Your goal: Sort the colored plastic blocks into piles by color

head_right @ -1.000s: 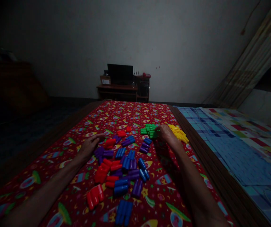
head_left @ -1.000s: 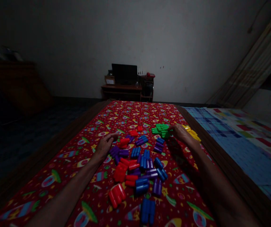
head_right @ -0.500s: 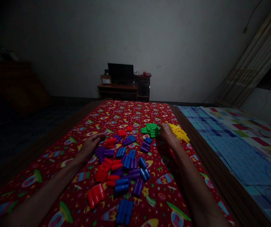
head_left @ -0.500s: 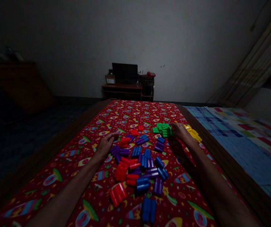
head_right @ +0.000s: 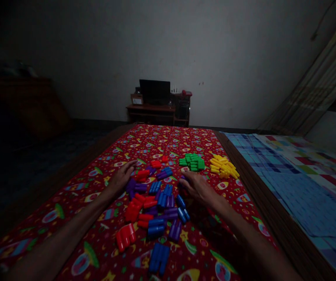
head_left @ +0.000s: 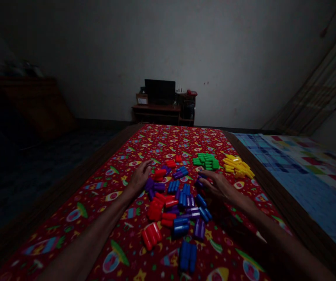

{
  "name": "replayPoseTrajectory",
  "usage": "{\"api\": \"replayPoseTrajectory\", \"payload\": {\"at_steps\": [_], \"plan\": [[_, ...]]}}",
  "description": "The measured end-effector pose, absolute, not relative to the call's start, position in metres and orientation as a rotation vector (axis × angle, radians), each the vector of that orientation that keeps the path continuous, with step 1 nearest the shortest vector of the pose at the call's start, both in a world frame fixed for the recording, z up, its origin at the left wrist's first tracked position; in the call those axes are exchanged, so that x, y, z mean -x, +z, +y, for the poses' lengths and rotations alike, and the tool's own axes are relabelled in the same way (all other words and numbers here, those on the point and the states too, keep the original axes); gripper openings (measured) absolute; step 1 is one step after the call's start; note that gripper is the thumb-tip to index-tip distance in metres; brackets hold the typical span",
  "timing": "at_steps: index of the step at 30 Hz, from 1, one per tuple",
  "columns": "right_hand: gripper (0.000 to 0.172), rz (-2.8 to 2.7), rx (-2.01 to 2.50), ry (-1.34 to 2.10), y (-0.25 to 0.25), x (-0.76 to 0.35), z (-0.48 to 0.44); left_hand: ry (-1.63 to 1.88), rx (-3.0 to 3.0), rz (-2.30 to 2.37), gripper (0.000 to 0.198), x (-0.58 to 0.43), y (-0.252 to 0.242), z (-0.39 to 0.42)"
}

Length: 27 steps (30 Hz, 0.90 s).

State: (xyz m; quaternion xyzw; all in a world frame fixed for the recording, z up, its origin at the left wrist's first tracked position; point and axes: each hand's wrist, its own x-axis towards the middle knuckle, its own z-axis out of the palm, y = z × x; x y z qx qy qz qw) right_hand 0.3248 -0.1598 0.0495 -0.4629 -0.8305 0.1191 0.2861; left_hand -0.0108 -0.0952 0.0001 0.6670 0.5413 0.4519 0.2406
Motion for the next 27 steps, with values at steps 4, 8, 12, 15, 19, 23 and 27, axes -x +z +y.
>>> {"api": "replayPoseTrajectory", "payload": {"at_steps": [4, 8, 12, 15, 19, 23, 27], "plan": [[0.056, -2.137, 1.386, 0.293, 0.001, -0.334, -0.180, 0.990, -2.146, 1.437, 0.058, -0.004, 0.012, -0.062], [0.064, -2.043, 1.478, 0.363, -0.015, -0.320, -0.169, 0.644, -2.233, 1.322, 0.059, -0.041, 0.028, -0.021], [0.064, -2.049, 1.411, 0.524, -0.003, -0.285, -0.154, 0.503, -2.314, 1.112, 0.054, -0.079, 0.037, -0.017], [0.066, -2.050, 1.261, 0.685, 0.013, -0.266, -0.150, 0.402, -2.356, 0.987, 0.048, -0.086, 0.043, -0.038], [0.062, -2.028, 1.088, 0.792, 0.033, -0.272, -0.164, 0.284, -2.415, 0.860, 0.048, -0.056, 0.055, -0.081], [0.063, -2.031, 1.252, 0.740, 0.030, -0.307, -0.198, 0.367, -2.559, 0.927, 0.049, -0.017, 0.065, -0.132], [0.063, -2.124, 1.385, 0.633, 0.009, -0.320, -0.230, 0.537, -2.769, 1.004, 0.046, -0.017, 0.059, -0.193]]}}
